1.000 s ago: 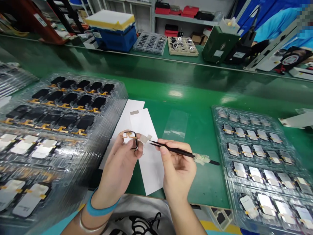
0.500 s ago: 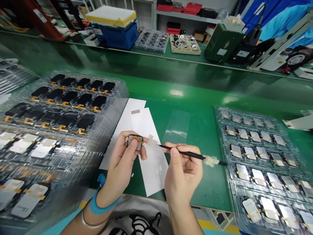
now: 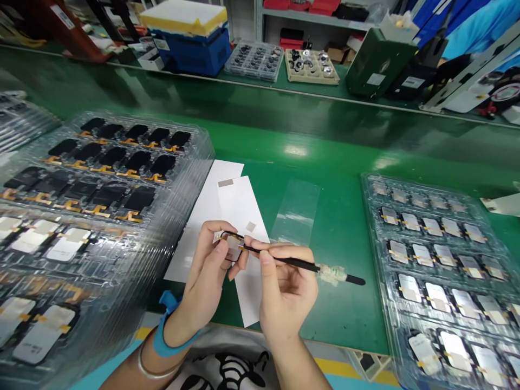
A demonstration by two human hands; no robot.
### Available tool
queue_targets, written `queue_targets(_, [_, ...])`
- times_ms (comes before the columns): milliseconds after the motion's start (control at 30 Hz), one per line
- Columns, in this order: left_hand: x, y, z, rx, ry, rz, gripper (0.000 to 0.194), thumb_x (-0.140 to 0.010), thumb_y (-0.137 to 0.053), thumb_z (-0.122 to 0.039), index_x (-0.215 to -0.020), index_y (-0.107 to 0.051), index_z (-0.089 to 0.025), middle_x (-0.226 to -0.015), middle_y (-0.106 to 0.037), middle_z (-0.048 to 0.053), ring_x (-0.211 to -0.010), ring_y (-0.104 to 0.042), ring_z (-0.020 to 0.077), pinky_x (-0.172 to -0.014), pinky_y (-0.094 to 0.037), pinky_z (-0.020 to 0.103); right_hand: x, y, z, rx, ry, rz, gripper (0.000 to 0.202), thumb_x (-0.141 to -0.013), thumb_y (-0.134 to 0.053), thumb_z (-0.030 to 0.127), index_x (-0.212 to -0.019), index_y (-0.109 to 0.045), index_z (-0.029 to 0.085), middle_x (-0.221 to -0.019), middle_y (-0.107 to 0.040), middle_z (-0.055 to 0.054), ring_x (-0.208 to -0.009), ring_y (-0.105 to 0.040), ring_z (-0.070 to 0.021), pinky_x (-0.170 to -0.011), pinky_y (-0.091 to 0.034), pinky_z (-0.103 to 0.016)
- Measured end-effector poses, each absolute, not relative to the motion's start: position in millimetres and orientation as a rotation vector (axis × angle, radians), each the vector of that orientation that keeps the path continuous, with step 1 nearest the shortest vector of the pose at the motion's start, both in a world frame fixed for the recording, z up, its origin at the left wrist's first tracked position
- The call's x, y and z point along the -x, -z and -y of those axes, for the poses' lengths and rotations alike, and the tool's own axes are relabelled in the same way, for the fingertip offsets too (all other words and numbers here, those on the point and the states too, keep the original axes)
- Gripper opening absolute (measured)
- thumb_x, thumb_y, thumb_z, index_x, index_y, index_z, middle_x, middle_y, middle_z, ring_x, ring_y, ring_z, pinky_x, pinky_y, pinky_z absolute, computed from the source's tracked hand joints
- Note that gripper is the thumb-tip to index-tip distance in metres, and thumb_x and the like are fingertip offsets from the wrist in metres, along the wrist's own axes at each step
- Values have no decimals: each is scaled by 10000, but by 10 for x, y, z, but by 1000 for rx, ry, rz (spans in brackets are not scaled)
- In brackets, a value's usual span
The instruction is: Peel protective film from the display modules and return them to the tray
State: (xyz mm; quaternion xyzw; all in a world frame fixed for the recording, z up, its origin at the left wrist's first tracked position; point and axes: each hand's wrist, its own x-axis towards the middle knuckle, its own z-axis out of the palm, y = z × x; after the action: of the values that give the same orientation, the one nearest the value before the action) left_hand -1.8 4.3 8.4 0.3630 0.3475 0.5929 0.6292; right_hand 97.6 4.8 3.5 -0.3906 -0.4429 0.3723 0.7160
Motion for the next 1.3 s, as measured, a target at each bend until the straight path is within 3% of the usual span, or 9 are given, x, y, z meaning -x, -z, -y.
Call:
queue_targets(333, [5, -57, -49, -845, -1405, -763, 115, -1067, -413, -311, -1065, -511, -252, -787, -552, -29, -729, -511, 82, -605, -386, 183, -939, -48, -81, 842, -722, 1050, 195, -888, -594, 6, -953, -596, 189, -908, -717, 0, -885, -724, -135, -855, -626, -297])
queue_targets(1300, [-15, -111, -60, -842, -1421, -861, 76, -1036, -486, -308, -993, -477, -246, -763, -559, -43, -629, -540, 66, -555, -417, 151, -934, -35, -44, 889, -747, 1037, 155, -899, -606, 57, -936, -585, 206, -891, -705, -8, -864, -724, -159, -825, -641, -348])
